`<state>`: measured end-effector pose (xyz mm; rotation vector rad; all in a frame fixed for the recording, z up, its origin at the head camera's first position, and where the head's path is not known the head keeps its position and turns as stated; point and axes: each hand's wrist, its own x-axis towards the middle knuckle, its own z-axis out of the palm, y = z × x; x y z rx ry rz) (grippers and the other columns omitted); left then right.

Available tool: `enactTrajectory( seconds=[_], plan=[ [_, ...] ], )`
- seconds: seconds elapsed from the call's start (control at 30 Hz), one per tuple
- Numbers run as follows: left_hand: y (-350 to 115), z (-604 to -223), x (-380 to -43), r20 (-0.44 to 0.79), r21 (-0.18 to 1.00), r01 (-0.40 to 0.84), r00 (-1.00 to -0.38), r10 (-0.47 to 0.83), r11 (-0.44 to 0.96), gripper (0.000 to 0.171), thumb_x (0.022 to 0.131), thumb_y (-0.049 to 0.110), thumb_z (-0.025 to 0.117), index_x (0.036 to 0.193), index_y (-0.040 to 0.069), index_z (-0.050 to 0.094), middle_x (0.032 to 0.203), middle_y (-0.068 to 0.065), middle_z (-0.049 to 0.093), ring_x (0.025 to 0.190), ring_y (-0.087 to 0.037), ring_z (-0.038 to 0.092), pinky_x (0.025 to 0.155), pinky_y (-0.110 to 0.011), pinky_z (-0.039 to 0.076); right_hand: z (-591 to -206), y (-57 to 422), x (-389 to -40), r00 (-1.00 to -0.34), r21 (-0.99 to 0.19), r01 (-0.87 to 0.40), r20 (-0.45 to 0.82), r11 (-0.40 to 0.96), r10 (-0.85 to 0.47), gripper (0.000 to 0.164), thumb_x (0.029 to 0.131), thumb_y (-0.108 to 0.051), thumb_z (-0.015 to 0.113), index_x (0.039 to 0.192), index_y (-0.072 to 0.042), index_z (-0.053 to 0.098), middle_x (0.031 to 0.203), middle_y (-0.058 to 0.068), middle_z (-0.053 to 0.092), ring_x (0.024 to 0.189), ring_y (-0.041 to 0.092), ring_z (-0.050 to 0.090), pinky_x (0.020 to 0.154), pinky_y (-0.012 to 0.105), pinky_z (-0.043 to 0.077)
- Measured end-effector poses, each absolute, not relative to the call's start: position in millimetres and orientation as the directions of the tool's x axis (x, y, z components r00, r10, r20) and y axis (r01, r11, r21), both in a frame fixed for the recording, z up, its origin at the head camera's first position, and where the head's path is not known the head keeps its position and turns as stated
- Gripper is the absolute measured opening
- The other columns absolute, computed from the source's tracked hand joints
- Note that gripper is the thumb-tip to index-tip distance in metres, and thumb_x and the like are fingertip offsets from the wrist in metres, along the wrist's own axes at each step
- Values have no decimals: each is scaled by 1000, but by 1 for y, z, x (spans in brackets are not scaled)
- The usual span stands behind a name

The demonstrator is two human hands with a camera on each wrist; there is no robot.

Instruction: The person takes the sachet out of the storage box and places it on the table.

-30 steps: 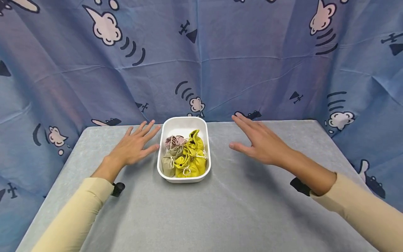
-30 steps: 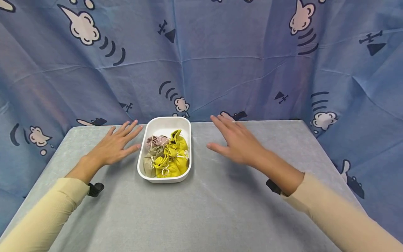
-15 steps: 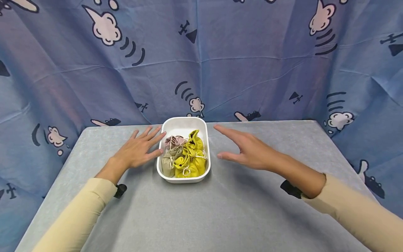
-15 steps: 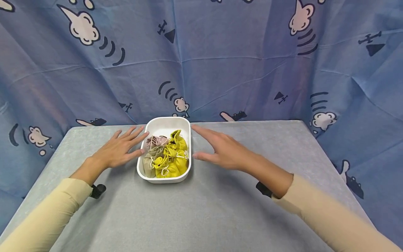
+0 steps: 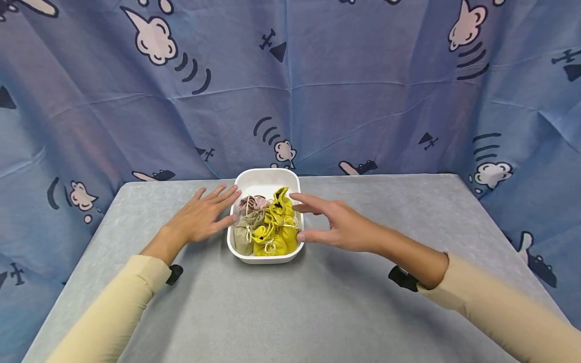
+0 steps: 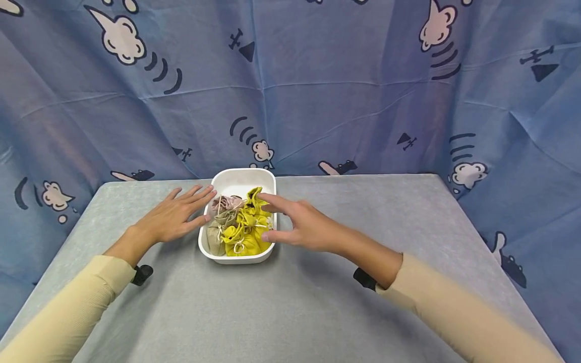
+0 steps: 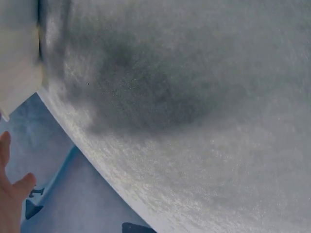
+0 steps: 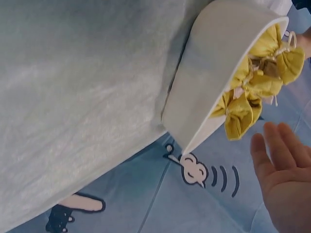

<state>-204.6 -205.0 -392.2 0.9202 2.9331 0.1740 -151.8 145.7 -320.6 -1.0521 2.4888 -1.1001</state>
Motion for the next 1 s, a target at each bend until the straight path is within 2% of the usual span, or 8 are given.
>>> enactTrajectory(
  seconds=[0.07,0.13,0.3,0.4,0.83,1.0],
  plan=[
    [-205,-393,-205,-24,128,568,-818,575,813,71,103,57,38,160,17,23,165,-4,20,151,-31,17,115,-65,13,-324,143,-152,-711,-736,-513,77,441,-699,80,88,-27,77,155,-16,36,135,5,63,135,21,49,111,51,37],
    [-204,-394,-205,-16,132,573,-815,580,809,71,103,56,38,160,16,24,165,-5,20,151,-31,18,115,-65,14,-327,140,-151,-702,-750,-510,80,422,-708,79,88,-26,78,155,-13,37,130,7,66,134,24,51,105,48,42],
    [-205,-394,-204,-2,133,580,-811,585,804,70,103,55,38,159,16,25,164,-5,21,150,-32,19,115,-65,17,-334,132,-150,-689,-763,-502,67,408,-721,78,88,-25,78,153,-10,38,125,8,68,129,25,55,104,49,43],
    [-206,-394,-204,-6,134,578,-812,584,805,70,103,56,38,160,17,24,165,-4,20,151,-30,18,115,-64,16,-339,126,-150,-683,-765,-500,59,406,-728,77,87,-22,79,152,-7,40,124,8,69,129,25,55,110,52,37],
    [-208,-399,-205,4,151,577,-812,583,803,70,103,57,36,160,20,23,165,-1,19,151,-28,18,115,-64,17,-347,108,-149,-664,-752,-506,26,423,-748,77,88,-22,78,153,-8,37,126,7,67,126,19,58,103,48,44],
    [-208,-398,-205,7,156,573,-815,580,804,69,103,57,36,160,20,23,165,-1,19,151,-28,18,115,-64,17,-350,100,-151,-659,-770,-492,26,405,-752,79,88,-21,78,154,-10,37,133,10,63,121,16,61,105,44,44]
  ],
)
